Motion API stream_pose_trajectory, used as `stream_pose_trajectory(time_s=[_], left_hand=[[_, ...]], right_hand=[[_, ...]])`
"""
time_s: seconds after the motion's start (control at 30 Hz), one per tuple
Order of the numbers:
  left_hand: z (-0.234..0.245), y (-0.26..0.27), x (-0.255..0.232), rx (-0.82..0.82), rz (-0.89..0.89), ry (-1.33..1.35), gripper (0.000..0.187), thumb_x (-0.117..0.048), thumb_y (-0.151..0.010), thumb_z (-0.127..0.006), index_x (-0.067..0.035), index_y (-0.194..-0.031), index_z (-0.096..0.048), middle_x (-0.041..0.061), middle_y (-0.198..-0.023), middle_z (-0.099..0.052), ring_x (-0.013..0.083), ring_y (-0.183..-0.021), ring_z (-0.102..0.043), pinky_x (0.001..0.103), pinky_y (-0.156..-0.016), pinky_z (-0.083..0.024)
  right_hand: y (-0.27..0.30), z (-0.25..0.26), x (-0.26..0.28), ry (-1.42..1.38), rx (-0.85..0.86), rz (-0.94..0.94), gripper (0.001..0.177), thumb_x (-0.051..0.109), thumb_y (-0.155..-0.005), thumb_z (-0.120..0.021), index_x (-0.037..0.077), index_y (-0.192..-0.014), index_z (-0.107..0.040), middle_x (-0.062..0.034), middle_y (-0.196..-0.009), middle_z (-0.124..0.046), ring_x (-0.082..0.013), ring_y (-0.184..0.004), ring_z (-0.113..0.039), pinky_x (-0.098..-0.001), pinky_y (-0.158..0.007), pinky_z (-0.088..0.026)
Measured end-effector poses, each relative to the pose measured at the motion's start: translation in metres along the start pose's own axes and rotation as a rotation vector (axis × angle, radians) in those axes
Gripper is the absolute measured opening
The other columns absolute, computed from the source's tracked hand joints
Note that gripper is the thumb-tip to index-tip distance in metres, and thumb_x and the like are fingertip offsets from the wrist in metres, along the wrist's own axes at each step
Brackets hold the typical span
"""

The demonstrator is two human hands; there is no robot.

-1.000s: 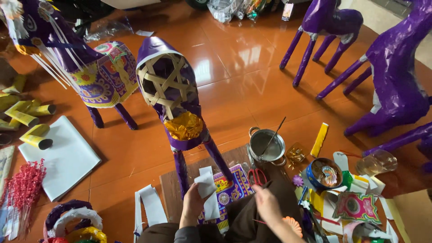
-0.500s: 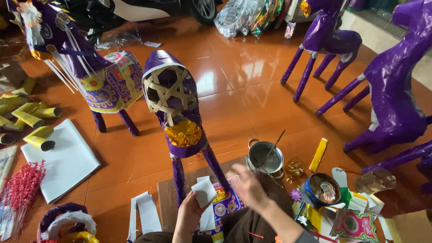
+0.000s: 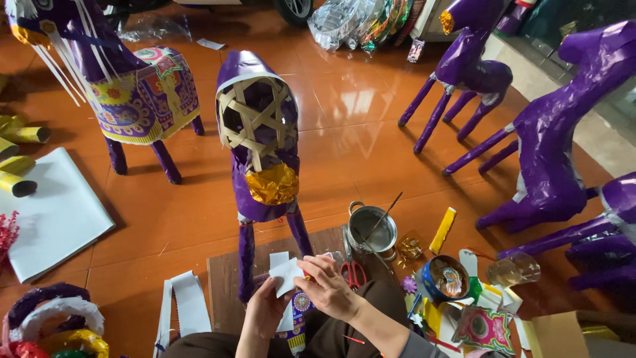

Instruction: Decorating a purple paper horse figure with colorful paper strips and gold foil

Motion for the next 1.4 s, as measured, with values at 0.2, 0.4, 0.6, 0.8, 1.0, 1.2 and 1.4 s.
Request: stream_pose_trajectory(time_s=[0.2, 0.4, 0.6, 0.8, 1.0, 1.2, 1.4], left_hand=[[-0.018, 0.023, -0.010, 0.120, 0.082, -0.060, 0.042, -0.032, -0.096, -0.045, -0.005, -0.127, -0.056, 0.015, -0.121, -0.065, 0.0311, -0.098, -0.062, 0.044, -0.078, -0.052], [0.012, 0.016, -0.014, 0.009, -0.439, -0.675, 0.049, 0.004, -0.086, -0.064, 0.001, -0.134, -0.054, 0.010, -0.098, -0.061, 0.0188, -0.094, -0.059, 0.030, -0.086, -0.050], [0.016, 0.018, -0.037, -0.012, -0.741, -1.368, 0.022, -0.014, -0.072, -0.082, -0.013, -0.092, -0.075, 0.009, -0.124, -0.064, 0.0213, -0.114, -0.063, 0.032, -0.094, -0.050], [-0.035, 0.076, -0.094, 0.042, -0.709, -0.851, 0.021, 0.004, -0.075, -0.073, -0.003, -0.094, -0.076, 0.012, -0.119, -0.070, 0.0231, -0.097, -0.070, 0.038, -0.074, -0.067], [-0.135, 0.153, -0.140, 0.274, -1.100, -0.908, 0.019, 0.007, -0.084, -0.065, -0.003, -0.099, -0.071, 0.017, -0.114, -0.069, 0.0223, -0.109, -0.066, 0.028, -0.091, -0.054], [-0.238, 0.179, -0.196, 0.343, -1.541, -0.874, 0.005, -0.003, -0.090, -0.065, -0.001, -0.086, -0.068, 0.017, -0.094, -0.066, 0.0296, -0.096, -0.063, 0.040, -0.092, -0.050], [-0.292, 0.148, -0.261, 0.046, -1.830, -0.862, 0.025, -0.003, -0.098, -0.065, -0.004, -0.122, -0.060, 0.008, -0.078, -0.058, 0.0137, -0.065, -0.053, 0.026, -0.057, -0.050]], right_hand=[[0.011, -0.018, -0.008, -0.015, 0.019, -0.057, 0.015, 0.011, -0.087, -0.074, 0.005, -0.100, -0.068, -0.0118, -0.127, -0.053, -0.0271, -0.120, -0.049, -0.0443, -0.105, -0.038], [-0.015, 0.000, -0.010, -0.140, -0.039, -0.182, 0.008, 0.004, -0.086, -0.059, 0.001, -0.088, -0.067, -0.0153, -0.115, -0.061, -0.0319, -0.113, -0.054, -0.0433, -0.099, -0.041], [-0.047, 0.037, -0.019, -0.582, -0.092, -0.391, 0.012, -0.003, -0.084, -0.053, 0.000, -0.079, -0.064, -0.0130, -0.112, -0.061, -0.0249, -0.116, -0.054, -0.0337, -0.104, -0.051], [-0.048, 0.074, -0.051, -0.916, -0.288, -0.633, 0.025, -0.007, -0.083, -0.049, 0.002, -0.093, -0.070, -0.0101, -0.114, -0.065, -0.0205, -0.114, -0.060, -0.0318, -0.105, -0.054], [-0.083, 0.099, -0.074, -1.076, -0.473, -0.495, 0.017, 0.024, -0.092, -0.066, 0.006, -0.094, -0.069, -0.0118, -0.108, -0.064, -0.0183, -0.098, -0.062, -0.0264, -0.086, -0.050], [-0.180, 0.136, -0.107, -0.626, -0.644, -0.733, 0.043, 0.008, -0.093, -0.070, 0.009, -0.063, -0.038, -0.0027, -0.066, -0.043, -0.0106, -0.062, -0.046, -0.0296, -0.059, -0.033], [-0.254, 0.137, -0.140, -0.845, -0.668, -0.563, 0.026, 0.023, -0.096, -0.071, 0.008, -0.085, -0.055, -0.0036, -0.074, -0.050, -0.0098, -0.057, -0.049, -0.0208, -0.048, -0.039]])
Point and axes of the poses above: each hand's wrist, its own y-axis away from the middle knuckle, its own z-axis out of the back of the hand, x = y × z, the point moved 1 cm from there along -y, towards the middle knuckle
